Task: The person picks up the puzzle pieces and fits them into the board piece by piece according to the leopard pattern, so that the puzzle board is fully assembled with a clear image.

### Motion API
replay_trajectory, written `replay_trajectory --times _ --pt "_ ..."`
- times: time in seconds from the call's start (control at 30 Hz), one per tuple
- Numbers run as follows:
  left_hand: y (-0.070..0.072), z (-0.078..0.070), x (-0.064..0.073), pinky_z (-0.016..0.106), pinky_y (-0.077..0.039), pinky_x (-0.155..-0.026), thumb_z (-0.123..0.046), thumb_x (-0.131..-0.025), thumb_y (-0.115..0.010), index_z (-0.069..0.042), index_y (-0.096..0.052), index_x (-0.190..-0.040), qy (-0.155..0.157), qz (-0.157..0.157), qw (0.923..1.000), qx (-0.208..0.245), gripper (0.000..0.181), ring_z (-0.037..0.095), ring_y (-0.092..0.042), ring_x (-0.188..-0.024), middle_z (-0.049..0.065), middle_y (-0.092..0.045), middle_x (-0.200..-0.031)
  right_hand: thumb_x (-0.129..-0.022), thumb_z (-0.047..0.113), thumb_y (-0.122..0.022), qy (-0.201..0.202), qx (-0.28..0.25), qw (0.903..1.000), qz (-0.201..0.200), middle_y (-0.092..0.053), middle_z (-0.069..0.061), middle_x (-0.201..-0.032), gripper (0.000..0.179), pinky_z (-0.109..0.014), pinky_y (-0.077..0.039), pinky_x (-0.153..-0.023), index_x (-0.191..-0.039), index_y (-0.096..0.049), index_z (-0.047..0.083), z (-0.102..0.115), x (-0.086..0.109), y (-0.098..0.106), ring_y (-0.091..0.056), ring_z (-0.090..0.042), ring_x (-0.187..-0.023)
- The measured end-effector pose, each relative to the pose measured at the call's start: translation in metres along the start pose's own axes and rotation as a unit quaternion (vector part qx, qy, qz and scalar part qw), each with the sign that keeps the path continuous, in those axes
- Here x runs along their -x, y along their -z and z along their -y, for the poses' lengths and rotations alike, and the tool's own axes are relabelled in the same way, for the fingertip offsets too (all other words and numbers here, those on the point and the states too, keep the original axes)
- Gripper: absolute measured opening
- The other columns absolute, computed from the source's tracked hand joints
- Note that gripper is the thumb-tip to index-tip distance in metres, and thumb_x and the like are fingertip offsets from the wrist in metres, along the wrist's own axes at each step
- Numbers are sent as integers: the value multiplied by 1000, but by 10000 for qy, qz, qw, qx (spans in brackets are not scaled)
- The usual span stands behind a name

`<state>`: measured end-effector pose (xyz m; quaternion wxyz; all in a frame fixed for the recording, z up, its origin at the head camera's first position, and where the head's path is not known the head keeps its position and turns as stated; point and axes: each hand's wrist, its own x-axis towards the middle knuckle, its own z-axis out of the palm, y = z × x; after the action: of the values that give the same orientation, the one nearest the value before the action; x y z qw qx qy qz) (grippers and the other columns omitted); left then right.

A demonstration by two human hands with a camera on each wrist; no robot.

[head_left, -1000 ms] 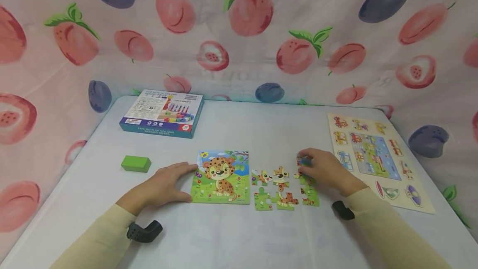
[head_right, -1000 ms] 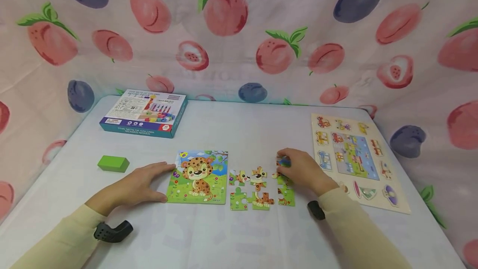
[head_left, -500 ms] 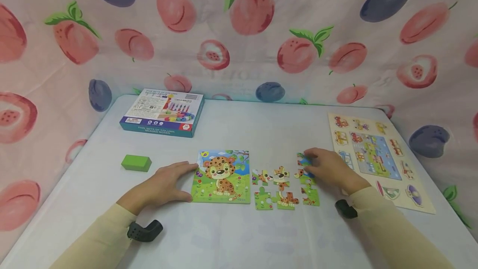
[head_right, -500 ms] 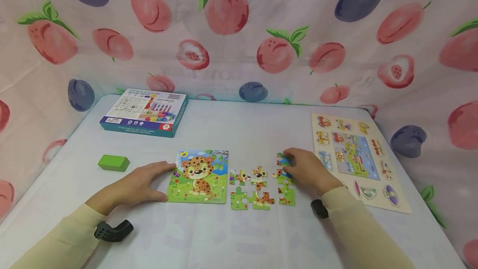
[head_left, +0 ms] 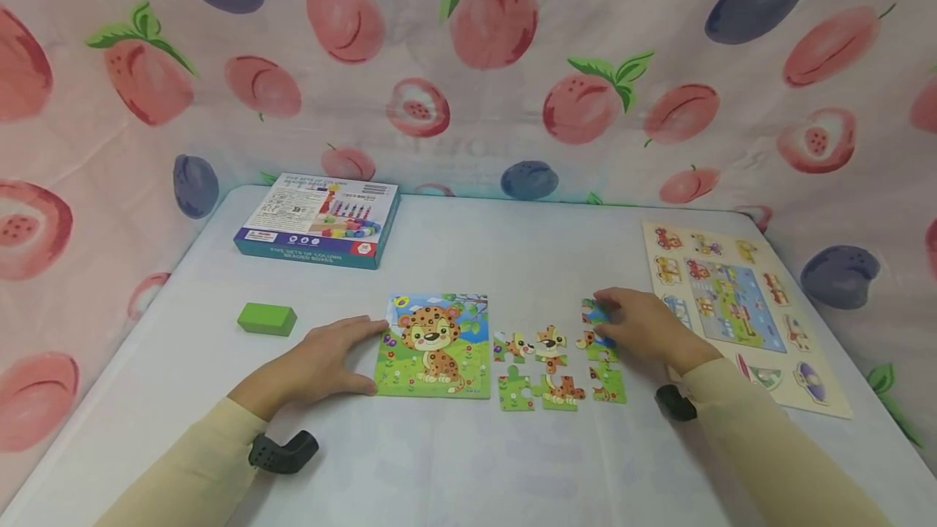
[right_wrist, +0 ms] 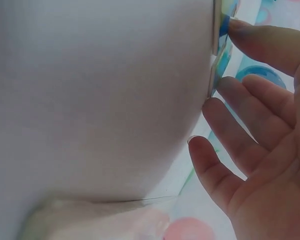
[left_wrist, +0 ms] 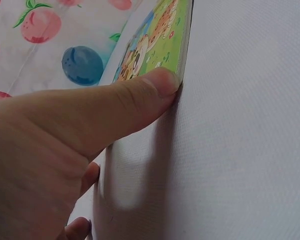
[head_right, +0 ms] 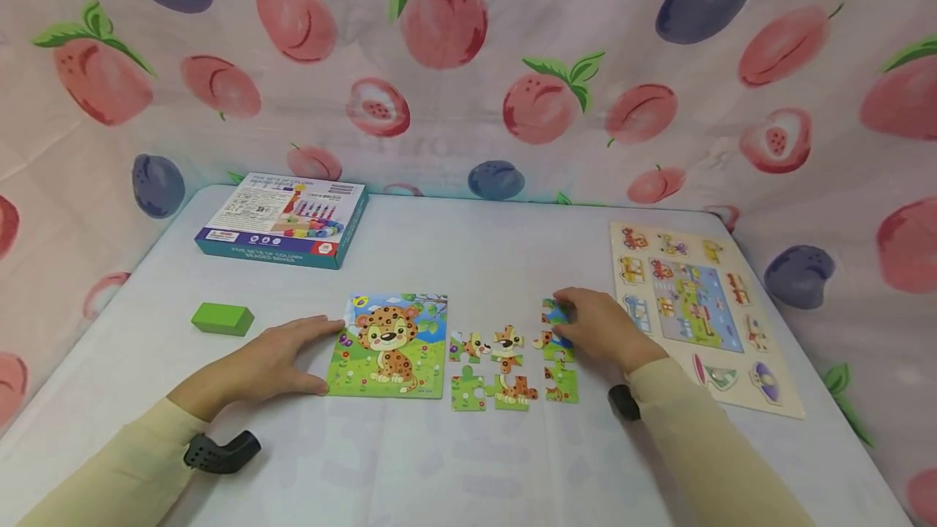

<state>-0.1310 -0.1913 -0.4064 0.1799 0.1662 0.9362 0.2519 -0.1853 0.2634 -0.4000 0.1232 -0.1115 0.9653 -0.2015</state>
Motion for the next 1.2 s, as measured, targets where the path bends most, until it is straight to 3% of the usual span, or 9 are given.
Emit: replay_trajectory --times 0.27,0.67,0.87,1.2 --pt "0 0 0 63 -33 -111 -30 -78 -87 -13 -48 -149 -62 -26 10000 -10 83 42 -33 -142 18 -43 -152 -90 22 -74 -159 47 9996 233 -58 -22 -135 60 -59 -37 -109 -140 -52 -1 3 -6 3 -49 -42 -128" --pt "0 1 0 63 -33 -110 -30 -77 -87 -12 -48 -149 -103 -50 9999 -47 84 43 -33 -142 19 -42 -152 -89 22 -74 -99 60 9996 241 -58 -21 -132 62 -58 -41 -106 -140 -51 -4 4 -10 3 -54 -37 -118" --pt "-1 1 0 63 -33 -110 -30 -78 -87 -11 -48 -149 -163 -51 9998 -59 83 43 -33 -142 19 -43 -152 -88 20 -74 11 87 9997 246 -53 -26 -138 64 -59 -34 -111 -141 -49 -7 5 -10 5 -46 -44 -130" --pt "-1 2 0 63 -32 -111 -30 -78 -87 -10 -48 -149 -189 -52 9998 -49 83 43 -33 -142 19 -42 -152 -90 20 -73 81 -8 9998 160 -51 -26 -139 66 -61 -33 -111 -143 -46 -6 6 -11 4 -45 -43 -131"
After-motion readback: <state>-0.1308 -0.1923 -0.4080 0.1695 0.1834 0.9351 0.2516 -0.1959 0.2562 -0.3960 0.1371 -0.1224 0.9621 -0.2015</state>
